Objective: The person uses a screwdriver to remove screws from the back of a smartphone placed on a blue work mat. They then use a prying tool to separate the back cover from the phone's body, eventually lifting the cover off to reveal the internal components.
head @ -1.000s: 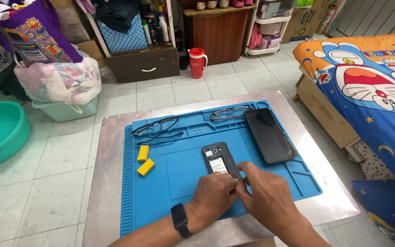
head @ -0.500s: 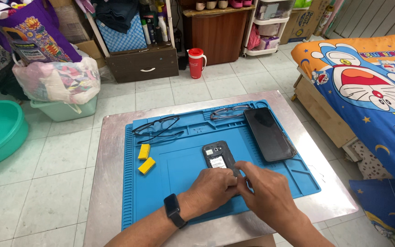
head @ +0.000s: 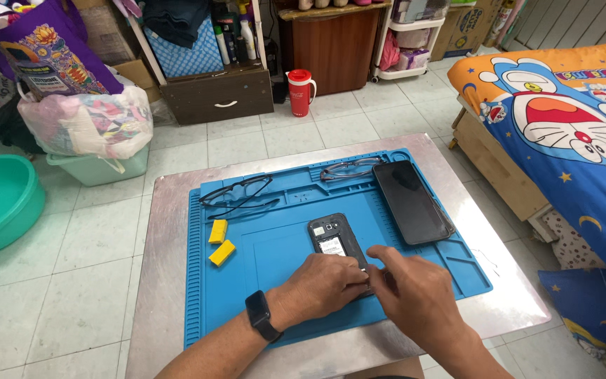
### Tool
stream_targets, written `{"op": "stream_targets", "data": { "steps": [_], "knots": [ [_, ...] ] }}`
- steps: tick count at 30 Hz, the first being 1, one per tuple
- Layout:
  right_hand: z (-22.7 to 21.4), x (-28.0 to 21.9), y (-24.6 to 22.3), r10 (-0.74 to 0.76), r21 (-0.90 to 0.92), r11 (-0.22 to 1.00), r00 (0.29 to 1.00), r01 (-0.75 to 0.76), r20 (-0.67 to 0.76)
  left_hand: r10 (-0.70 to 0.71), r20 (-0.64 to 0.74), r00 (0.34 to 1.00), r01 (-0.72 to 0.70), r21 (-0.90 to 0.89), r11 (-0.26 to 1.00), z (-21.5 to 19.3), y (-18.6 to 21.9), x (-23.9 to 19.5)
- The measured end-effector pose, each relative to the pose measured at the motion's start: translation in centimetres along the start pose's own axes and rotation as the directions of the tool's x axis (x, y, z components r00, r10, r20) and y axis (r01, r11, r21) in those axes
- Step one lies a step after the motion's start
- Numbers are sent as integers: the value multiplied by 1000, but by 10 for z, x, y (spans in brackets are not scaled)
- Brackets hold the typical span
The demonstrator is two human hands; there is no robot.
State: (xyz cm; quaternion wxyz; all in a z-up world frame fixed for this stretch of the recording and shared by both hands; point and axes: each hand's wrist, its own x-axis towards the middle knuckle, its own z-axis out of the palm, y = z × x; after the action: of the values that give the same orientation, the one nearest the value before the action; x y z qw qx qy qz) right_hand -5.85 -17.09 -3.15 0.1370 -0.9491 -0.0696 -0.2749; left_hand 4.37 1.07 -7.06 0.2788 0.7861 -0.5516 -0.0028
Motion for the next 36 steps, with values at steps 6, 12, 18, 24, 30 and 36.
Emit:
{"op": "stream_targets", "data": {
  "steps": [6,12,18,24,30,36],
  "knots": [
    [-9,-1,-8,-64,50,996,993,69,-101,15,-26,1000,-15,17,1000,1,1,0],
    [-7,-10,-3,36,158,987,999,-41,35,18,4,1000,-18,136,991,7,3,-1],
    [1,-17,3,35,155,987,999,-29,-38,82,14,997,-82,351,933,29,-3,-4],
    [3,-24,6,158,274,954,982,-125,-102,167,-47,985,-137,382,914,26,2,-7],
    [6,-35,14,306,366,901,940,-233,-154,191,-19,981,-169,389,906,15,9,-5],
    [7,-50,33,568,407,799,777,-443,-270,133,-16,991,-117,373,920,30,-3,-6]
  ]
}}
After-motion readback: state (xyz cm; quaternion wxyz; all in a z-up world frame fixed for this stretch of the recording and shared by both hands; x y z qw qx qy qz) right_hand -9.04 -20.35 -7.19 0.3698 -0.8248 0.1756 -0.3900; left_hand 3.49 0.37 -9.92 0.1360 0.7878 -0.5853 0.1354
